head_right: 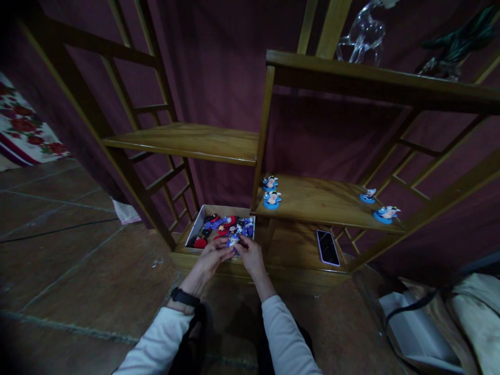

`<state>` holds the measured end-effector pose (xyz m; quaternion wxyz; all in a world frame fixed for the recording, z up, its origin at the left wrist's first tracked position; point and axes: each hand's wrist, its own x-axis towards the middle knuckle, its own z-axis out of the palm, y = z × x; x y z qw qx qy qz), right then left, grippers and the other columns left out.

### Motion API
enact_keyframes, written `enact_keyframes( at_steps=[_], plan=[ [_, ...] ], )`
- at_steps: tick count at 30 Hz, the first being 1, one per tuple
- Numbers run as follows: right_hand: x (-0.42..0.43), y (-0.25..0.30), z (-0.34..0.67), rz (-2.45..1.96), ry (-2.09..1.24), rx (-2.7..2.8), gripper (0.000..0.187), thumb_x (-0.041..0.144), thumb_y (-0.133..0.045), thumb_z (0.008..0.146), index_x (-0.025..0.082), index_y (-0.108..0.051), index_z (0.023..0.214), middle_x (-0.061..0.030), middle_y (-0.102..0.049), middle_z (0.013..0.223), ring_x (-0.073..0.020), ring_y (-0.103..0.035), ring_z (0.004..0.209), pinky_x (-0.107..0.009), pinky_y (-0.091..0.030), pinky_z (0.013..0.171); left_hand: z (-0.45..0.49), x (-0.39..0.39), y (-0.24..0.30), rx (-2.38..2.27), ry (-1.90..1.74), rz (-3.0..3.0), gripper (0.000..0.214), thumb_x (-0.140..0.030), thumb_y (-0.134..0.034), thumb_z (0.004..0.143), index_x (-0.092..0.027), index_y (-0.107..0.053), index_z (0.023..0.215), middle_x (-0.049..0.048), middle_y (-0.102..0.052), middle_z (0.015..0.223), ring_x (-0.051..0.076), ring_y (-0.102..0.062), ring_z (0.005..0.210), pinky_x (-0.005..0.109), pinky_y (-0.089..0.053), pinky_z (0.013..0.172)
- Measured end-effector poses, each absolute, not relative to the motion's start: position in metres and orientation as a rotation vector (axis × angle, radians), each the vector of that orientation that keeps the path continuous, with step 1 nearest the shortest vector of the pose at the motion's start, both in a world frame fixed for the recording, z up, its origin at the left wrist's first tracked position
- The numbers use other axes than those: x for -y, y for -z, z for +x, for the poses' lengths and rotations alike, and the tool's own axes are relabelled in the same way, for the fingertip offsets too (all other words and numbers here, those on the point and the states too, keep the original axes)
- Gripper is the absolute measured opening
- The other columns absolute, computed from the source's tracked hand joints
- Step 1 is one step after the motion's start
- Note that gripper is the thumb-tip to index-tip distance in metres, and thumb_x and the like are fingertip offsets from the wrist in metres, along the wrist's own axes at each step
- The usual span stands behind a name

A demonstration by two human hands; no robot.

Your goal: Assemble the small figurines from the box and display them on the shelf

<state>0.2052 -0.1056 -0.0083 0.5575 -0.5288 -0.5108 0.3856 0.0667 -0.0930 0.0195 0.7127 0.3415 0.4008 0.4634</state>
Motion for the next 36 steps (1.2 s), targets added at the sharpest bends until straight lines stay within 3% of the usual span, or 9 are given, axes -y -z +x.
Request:
enact_keyframes(
  at_steps=[4,8,15,24,32,36],
  plan=[
    [0.105,0.005,0.207,-1.178,-0.974,1.131,0.037,0.030,-0.063,0.069,0.022,-0.064,0.105,-0.0028,-0.068,0.094,-0.0185,-0.061,0.087,-0.034,-0.046,0.084,0.067,0.089,-0.017,-0.914,-1.018,0.696,0.039,-0.006,-0.075,0.056,-0.014,-0.059,0.090,0.0046,-0.065,0.078,0.013,-0.064,0.067,0.029,-0.054,0.069],
    [0.104,0.004,0.206,-1.210,-0.962,1.069,0.029,0.030,-0.065,0.064,0.021,-0.068,0.091,-0.0022,-0.067,0.094,-0.0175,-0.060,0.083,-0.032,-0.046,0.082,0.066,0.086,-0.017,-0.914,-1.001,0.683,0.037,-0.005,-0.072,0.058,-0.014,-0.060,0.092,0.0046,-0.066,0.078,0.014,-0.064,0.066,0.028,-0.054,0.066],
    [0.108,0.000,0.198,-1.110,-1.259,0.848,0.031,0.033,-0.068,0.059,0.017,-0.066,0.086,-0.0025,-0.067,0.083,-0.0157,-0.060,0.074,-0.030,-0.046,0.075,0.071,0.089,-0.016,-0.913,-1.021,0.724,0.042,-0.008,-0.077,0.053,-0.015,-0.060,0.091,0.0020,-0.065,0.071,0.012,-0.063,0.063,0.024,-0.053,0.064],
    [0.109,0.006,0.191,-1.035,-1.263,0.691,0.028,0.030,-0.072,0.054,0.016,-0.065,0.078,-0.0022,-0.066,0.078,-0.0155,-0.060,0.070,-0.030,-0.048,0.072,0.076,0.090,-0.011,-0.949,-1.066,0.769,0.044,-0.013,-0.079,0.048,-0.012,-0.063,0.089,0.0034,-0.067,0.072,0.010,-0.059,0.059,0.021,-0.048,0.058],
    [0.111,0.003,0.192,-1.183,-1.070,0.894,0.030,0.031,-0.065,0.062,0.021,-0.065,0.090,-0.0021,-0.066,0.087,-0.0173,-0.059,0.079,-0.032,-0.048,0.077,0.080,0.087,-0.004,-0.956,-1.167,0.804,0.047,-0.015,-0.076,0.051,-0.014,-0.058,0.094,-0.0013,-0.064,0.065,0.010,-0.058,0.056,0.023,-0.048,0.061],
    [0.120,-0.003,0.194,-1.245,-0.891,1.143,0.036,0.028,-0.062,0.068,0.025,-0.062,0.104,-0.0030,-0.063,0.103,-0.0170,-0.059,0.086,-0.031,-0.047,0.080,0.079,0.089,-0.003,-1.002,-1.230,1.017,0.047,-0.012,-0.072,0.053,-0.014,-0.056,0.097,-0.0029,-0.063,0.062,0.011,-0.058,0.056,0.023,-0.047,0.061]
  ],
)
